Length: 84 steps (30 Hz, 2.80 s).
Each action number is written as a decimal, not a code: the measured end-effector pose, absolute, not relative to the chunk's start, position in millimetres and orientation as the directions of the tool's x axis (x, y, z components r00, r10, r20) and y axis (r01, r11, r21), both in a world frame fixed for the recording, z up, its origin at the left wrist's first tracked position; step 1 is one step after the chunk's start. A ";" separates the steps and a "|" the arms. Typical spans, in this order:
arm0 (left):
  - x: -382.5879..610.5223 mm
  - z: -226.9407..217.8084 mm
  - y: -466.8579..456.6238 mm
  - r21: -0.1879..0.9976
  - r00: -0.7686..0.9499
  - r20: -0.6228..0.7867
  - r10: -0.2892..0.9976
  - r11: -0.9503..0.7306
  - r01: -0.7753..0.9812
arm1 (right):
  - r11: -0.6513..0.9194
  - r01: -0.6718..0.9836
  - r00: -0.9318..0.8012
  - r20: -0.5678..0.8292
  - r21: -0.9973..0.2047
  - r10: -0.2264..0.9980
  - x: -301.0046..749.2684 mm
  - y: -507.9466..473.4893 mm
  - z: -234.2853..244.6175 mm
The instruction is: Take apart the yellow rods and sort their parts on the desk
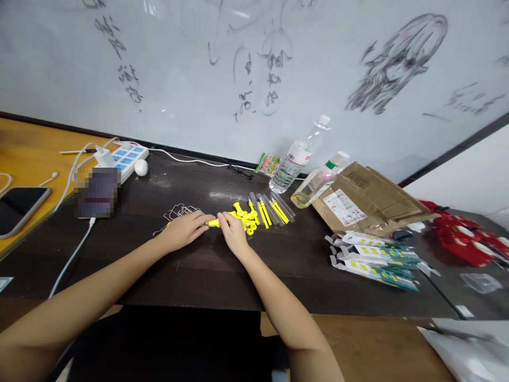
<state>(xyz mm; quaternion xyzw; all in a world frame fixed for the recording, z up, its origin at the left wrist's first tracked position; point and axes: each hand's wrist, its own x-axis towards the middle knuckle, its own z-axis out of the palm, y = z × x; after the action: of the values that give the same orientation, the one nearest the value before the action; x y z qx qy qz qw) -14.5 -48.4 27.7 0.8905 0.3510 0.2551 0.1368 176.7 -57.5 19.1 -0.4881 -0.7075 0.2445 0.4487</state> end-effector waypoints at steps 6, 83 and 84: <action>-14.9 22.2 -47.1 0.507 0.613 0.335 0.716 -0.685 0.523 | 0.454 0.518 -0.215 0.403 -0.725 0.889 180.1 -57.8 20.1; -13.9 20.7 -46.0 0.165 0.645 0.331 0.689 -0.715 0.679 | 0.175 0.241 -0.335 0.087 -0.955 0.938 194.2 -68.4 20.8; -13.4 20.4 -46.5 0.158 0.648 0.334 0.684 -0.719 0.677 | 0.166 0.278 -0.326 0.070 -0.946 0.943 194.3 -68.3 20.0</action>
<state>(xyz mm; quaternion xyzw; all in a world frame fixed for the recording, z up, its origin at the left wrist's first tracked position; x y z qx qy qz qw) -13.4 -46.5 20.4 0.9078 0.3749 0.1881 0.0096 194.3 -68.3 20.0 -0.4540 -0.6723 0.4592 0.3620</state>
